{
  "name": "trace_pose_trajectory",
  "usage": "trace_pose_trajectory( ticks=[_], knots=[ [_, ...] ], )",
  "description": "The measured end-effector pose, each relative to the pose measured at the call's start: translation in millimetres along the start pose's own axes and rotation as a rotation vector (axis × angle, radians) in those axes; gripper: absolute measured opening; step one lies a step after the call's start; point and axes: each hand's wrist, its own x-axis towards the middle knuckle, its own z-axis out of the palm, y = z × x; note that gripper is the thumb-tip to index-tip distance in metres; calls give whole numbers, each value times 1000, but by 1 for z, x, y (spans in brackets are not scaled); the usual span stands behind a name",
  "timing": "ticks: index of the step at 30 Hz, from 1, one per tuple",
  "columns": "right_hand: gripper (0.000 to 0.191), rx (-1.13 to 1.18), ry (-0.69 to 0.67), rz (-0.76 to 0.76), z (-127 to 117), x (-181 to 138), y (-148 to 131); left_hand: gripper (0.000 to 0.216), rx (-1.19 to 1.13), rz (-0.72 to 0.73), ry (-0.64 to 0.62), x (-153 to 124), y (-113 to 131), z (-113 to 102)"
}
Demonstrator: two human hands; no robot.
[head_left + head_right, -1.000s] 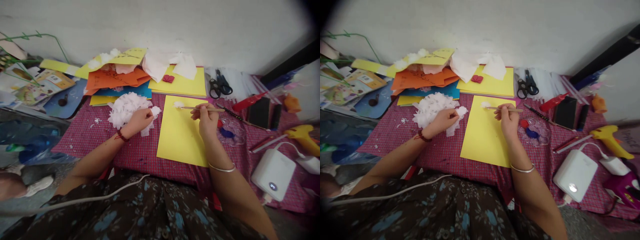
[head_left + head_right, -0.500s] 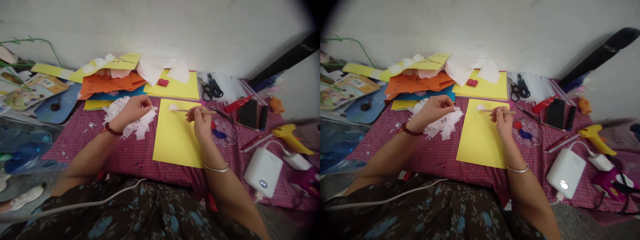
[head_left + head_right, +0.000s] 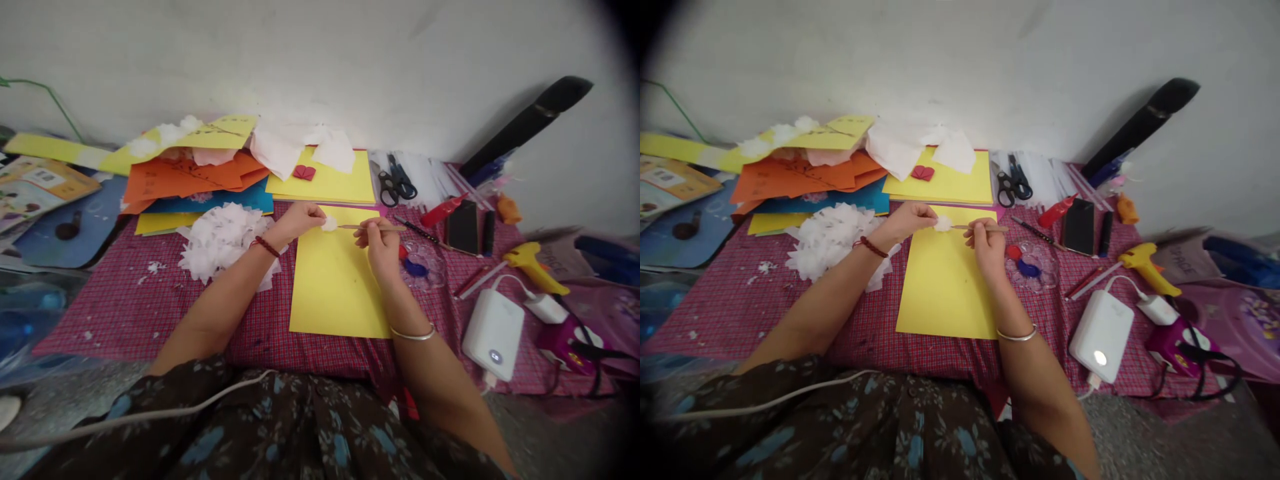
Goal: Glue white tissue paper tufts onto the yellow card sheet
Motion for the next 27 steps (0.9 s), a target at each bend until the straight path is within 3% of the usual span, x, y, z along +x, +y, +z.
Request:
trace_pose_trajectory(
  ticks=[6, 12, 24, 27],
  knots=[
    [33, 9, 29, -72, 5, -5, -2, 12, 194, 9, 68, 11, -22, 9],
    [31, -37, -70, -51, 10, -9, 3, 18, 347, 43, 100, 17, -28, 11],
    [25, -341, -202, -94, 14, -6, 14, 21, 315, 68, 97, 21, -31, 15],
    [21, -472, -235, -107, 14, -7, 11, 28, 269, 63, 171, 21, -35, 13]
  ],
)
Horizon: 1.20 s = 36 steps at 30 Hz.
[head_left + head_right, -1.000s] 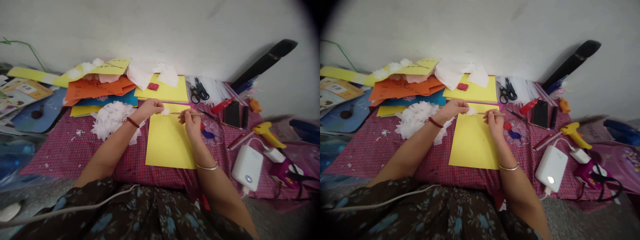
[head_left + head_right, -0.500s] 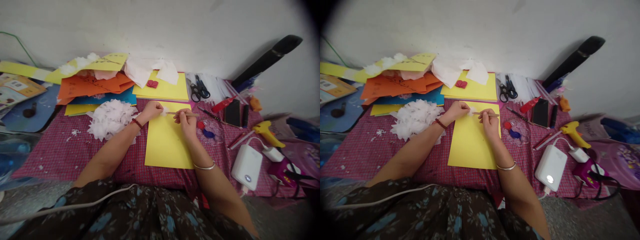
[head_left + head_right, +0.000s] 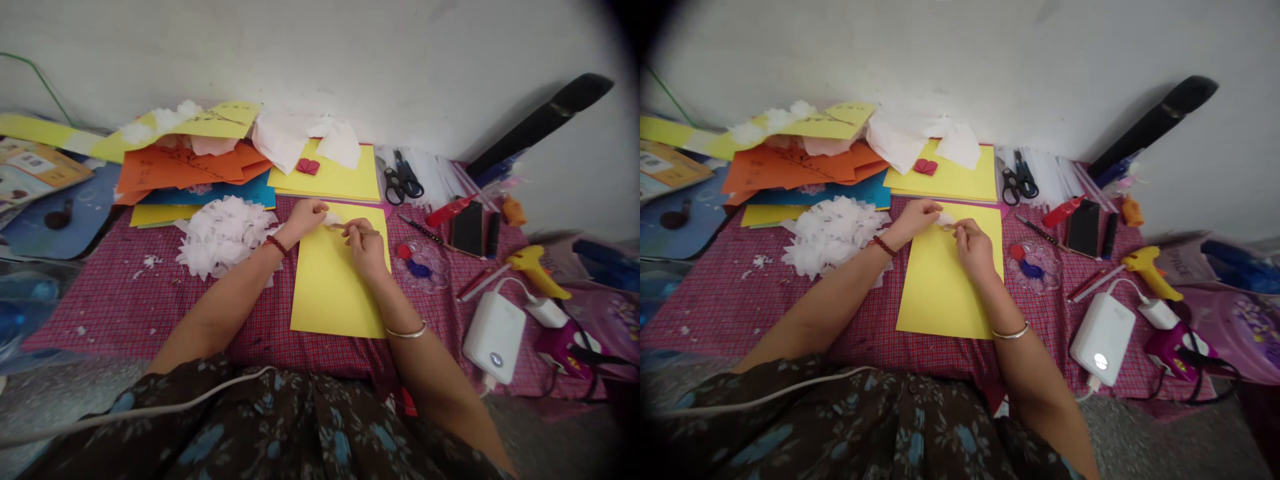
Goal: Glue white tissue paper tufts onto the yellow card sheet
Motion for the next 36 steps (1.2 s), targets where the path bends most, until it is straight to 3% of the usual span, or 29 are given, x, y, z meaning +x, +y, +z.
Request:
trace_pose_trajectory(
  ticks=[3, 7, 13, 16, 18, 21, 24, 26, 30, 36],
  knots=[
    [18, -100, -43, -2, -1, -2, -4, 33, -18, -10, 42, 1, -6, -1],
    [19, -63, -26, -17, -1, -2, -7, 31, -45, 40, -38, 3, -11, -2],
    [27, 397, 282, 72, -12, 2, -5, 25, -175, -34, -95, 3, -5, -6],
    [30, 591, 272, 234, -17, 4, -2, 20, -267, -62, -73, -1, 14, -27],
    [30, 673, 226, 316, -18, 4, 0, 19, -281, 14, -25, -8, 32, -50],
    [28, 733, 157, 379, -15, 3, 0, 14, -108, 87, -36, -30, 54, -87],
    [28, 753, 96, 387, -12, 2, -1, 9, 178, 129, -190, -59, 56, -108],
    [29, 750, 74, 375, -11, 1, -2, 10, 410, 169, -242, -79, 46, -108],
    [28, 742, 83, 357, -10, 0, -2, 17, 791, 226, -228, -108, 15, -91],
    [27, 747, 109, 346, -9, 0, 0, 11, 658, 88, -86, -113, -5, -81]
  ],
)
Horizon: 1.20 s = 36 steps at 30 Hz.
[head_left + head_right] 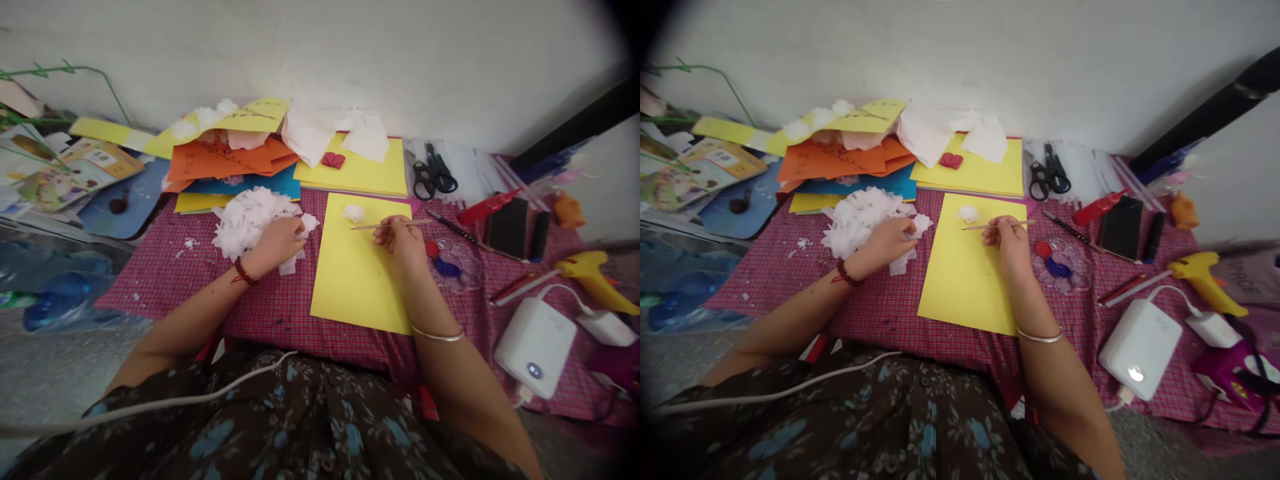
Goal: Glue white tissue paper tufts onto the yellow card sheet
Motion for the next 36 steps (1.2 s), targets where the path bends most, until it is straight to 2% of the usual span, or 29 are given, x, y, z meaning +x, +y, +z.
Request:
trace_pose_trajectory(
  ticks=[9, 12, 16, 19, 22, 25, 27, 31, 36],
  knots=[
    [26, 15, 22, -1, -2, 2, -2, 15, -367, -117, 90, 6, -17, 4],
    [29, 2, 36, 11, -5, 6, -3, 13, -387, -86, 136, 3, -11, -13],
    [33, 0, 89, -26, -12, 11, -3, 10, -296, 43, 235, 5, 19, -46],
    [34, -14, 154, -75, -15, 14, -4, 9, -327, 159, 147, 19, 46, -52],
    [33, -46, 183, -117, -15, 13, -5, 10, -374, 246, -48, 40, 66, -37],
    [34, -101, 174, -161, -13, 11, -7, 14, -375, 312, -245, 58, 72, -16],
    [36, -136, 139, -172, -12, 10, -7, 15, -350, 331, -319, 66, 67, -6],
    [39, -146, 54, -131, -7, 9, -2, 15, -378, 269, -303, 73, 47, -1],
    [34, -140, 15, -84, -1, 10, 8, 13, -422, 152, -269, 76, 28, -1]
  ],
)
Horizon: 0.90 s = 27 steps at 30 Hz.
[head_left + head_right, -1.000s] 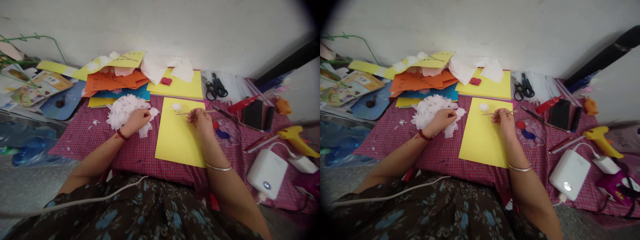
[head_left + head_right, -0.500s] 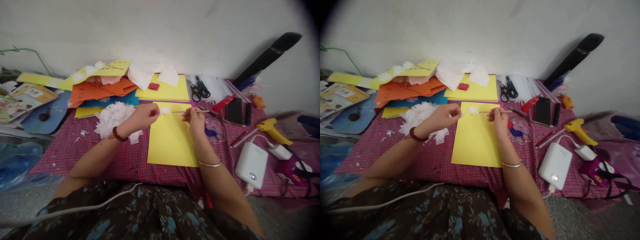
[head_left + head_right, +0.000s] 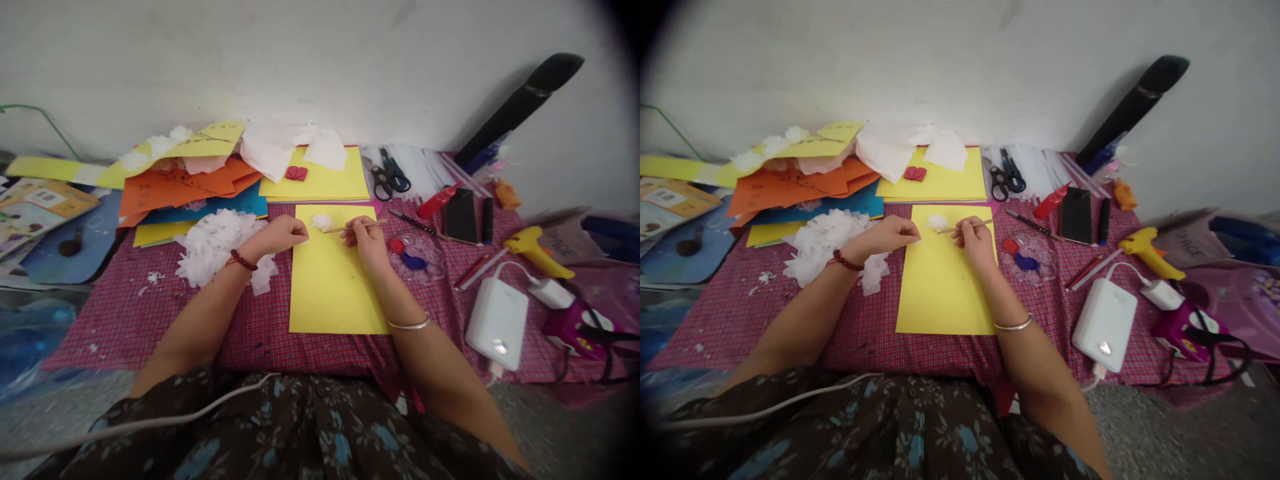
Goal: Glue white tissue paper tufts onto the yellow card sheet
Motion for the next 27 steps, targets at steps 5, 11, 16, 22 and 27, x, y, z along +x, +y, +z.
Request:
trace_pose_trajectory(
  ticks=[5, 11, 16, 22, 27],
  knots=[
    [30, -6, 41, -13, 2, -1, 0, 12, -32, -38, -11, 3, -5, 3],
    [28, -29, 77, -10, 2, 1, -1, 13, -29, -13, -17, 5, -12, 5],
    [32, -51, 84, 10, 5, 3, 0, 13, -24, -4, -54, 7, -14, 5],
    [32, -33, 99, -8, 5, 4, -2, 13, -26, -1, -25, 7, -16, 3],
    [28, 23, 127, 40, 1, 2, -6, 13, -29, 5, -27, 7, -17, 2]
  ],
)
